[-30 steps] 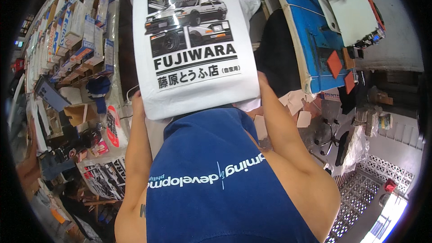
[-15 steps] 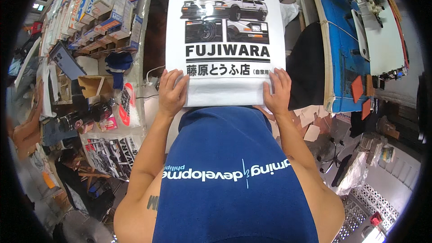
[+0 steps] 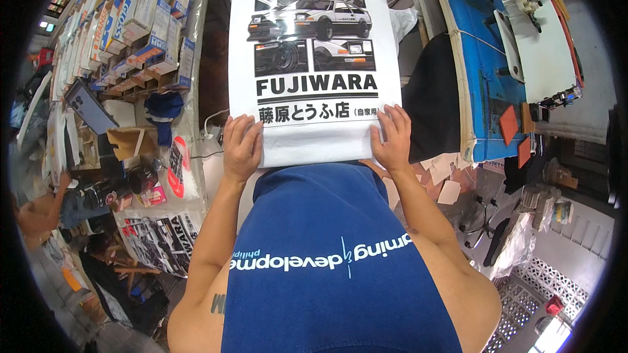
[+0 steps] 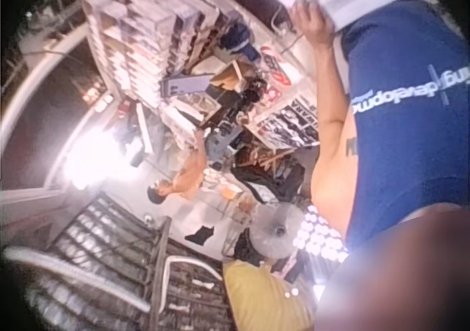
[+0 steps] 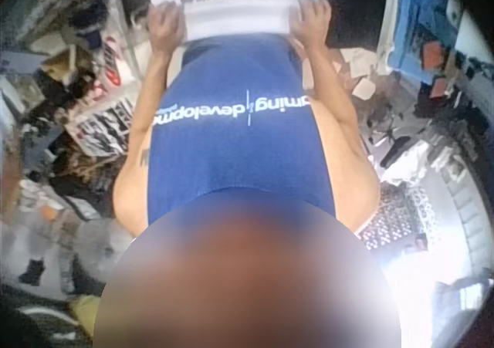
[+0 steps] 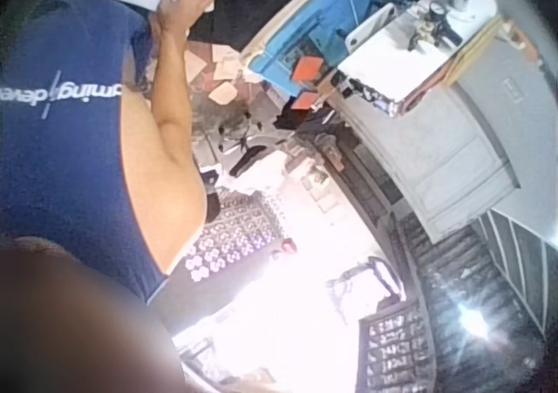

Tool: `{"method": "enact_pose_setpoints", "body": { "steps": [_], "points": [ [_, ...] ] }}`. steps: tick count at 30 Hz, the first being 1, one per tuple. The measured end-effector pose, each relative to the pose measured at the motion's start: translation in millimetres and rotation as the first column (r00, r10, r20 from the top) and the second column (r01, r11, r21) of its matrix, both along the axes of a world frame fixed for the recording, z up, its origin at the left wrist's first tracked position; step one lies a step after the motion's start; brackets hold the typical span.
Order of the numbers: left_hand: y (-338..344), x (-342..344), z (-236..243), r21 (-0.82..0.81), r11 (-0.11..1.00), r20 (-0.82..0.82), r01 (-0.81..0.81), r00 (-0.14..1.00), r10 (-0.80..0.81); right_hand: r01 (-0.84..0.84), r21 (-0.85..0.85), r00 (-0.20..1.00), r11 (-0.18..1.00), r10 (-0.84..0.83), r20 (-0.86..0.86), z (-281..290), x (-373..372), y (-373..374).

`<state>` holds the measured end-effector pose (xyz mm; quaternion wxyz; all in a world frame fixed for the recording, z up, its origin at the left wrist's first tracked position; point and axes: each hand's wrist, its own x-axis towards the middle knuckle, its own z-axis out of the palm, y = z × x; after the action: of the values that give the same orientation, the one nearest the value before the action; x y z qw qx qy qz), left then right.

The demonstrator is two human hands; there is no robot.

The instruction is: The person places white t-shirts onto a heat press, aligns printed transfer sheets with car graphics and logos, and uses the press to apply the designs. They handle the shirts and transfers by hand, using scissors to trim a transfer, and repeatedly operate the heat press to complete the prints.

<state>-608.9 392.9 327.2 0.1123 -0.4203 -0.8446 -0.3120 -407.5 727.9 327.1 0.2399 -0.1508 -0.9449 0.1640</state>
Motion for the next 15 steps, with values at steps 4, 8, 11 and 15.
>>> {"method": "enact_pose_setpoints", "body": {
  "steps": [4,8,11,15],
  "points": [
    [3.9,1.5,1.5,0.028,1.0,-0.01,-0.01,1.0,0.011,-0.002,0.0,1.0,1.0,0.002,-0.014,-0.1,-0.2,-3.0],
    [0.8,-1.2,6.7,0.009,1.0,0.042,-0.001,0.999,0.001,0.0,-0.025,1.0,1.0,-0.001,-0.017,-6.7,3.4,6.5],
    [-6.4,-22.8,-3.1,0.113,0.986,0.207,-0.121,0.974,0.095,0.275,-0.211,0.936,0.938,-0.312,-0.166,-23.5,0.5,38.2],
    [-4.8,-80.6,-59.1,0.205,0.857,0.79,-0.473,0.597,0.141,0.472,-0.855,0.825,0.213,-0.447,0.344,-63.6,-21.2,92.2]
  ]
}}
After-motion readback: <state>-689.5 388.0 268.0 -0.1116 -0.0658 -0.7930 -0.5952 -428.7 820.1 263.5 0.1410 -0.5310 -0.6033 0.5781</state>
